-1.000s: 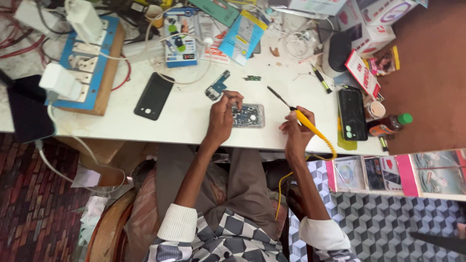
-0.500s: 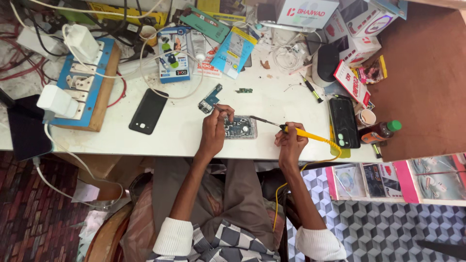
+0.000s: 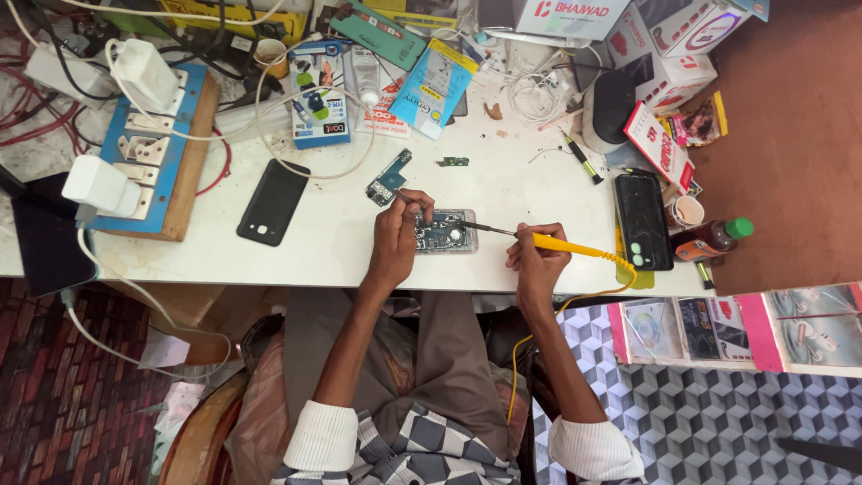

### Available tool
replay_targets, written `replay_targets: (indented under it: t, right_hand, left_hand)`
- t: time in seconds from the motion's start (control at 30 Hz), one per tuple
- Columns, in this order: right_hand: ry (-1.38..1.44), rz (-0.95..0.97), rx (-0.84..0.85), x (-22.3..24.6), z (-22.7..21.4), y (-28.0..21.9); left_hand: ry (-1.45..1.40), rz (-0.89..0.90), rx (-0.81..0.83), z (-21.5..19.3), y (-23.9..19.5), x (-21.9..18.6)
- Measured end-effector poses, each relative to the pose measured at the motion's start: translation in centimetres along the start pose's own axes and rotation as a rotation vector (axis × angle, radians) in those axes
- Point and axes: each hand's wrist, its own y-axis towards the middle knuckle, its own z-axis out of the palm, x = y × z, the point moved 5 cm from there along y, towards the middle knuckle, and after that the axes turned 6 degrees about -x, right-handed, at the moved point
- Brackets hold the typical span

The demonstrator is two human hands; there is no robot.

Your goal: The person uses a yellow soldering iron to work on a small circuit board placed on a white workbench. They repeatedly apply the soldering iron to various points on the board while holding it steady with the other hand. The person does not visibly complete the repair or move the board to a final location within the clip.

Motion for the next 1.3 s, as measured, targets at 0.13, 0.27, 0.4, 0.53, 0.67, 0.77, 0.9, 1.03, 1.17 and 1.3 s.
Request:
replay_targets:
  t: [0.13,0.27,0.4,0.53,0.67,0.77,0.9,1.03,1.17,1.3]
  right_hand:
    - [0.000,0.003,-0.014,0.0,0.2,-0.1]
    - [-0.007,-0.016,-0.015,0.1,0.1,-0.2]
    - [0.004,-0.014,-0.005,0.2,0.0,-0.4]
    - [-0.007,-0.031,0.003,0.3,0.1,-0.4]
    - [-0.005,-0.025,0.007,0.2,0.1,-0.3]
    - [-0.011,-0.017,0.004,0.2,0.1,-0.3]
    - [-0.011,-0.021,0.001,0.1,0.1,-0.3]
    - [-0.018,-0.020,-0.010,0.0,0.0,-0.2]
    - [-0.002,-0.032,0.011,0.1,0.2,-0.1]
    - [0.006,-0.039,0.010,0.0,0.1,-0.1]
  left_hand:
    - [-0.010,0.080,-0.004,-0.2,0.0,-0.4]
    - [-0.016,0.077,-0.006,-0.1,-0.2,0.0]
    - [-0.013,0.025,-0.003,0.0,0.0,0.6]
    - [-0.032,0.097,0.002,0.1,0.1,0.2]
    - [-0.048,0.116,0.004,0.1,-0.1,0.1]
    - [-0.028,0.082,0.000,0.0,0.0,0.1]
    - [-0.044,0.109,0.006,0.0,-0.1,-0.2]
    - [-0.050,0.128,0.002,0.0,-0.1,-0.3]
    - [-0.034,0.110,-0.001,0.0,0.0,-0.3]
    - [-0.007,0.050,-0.002,0.0,0.0,0.2]
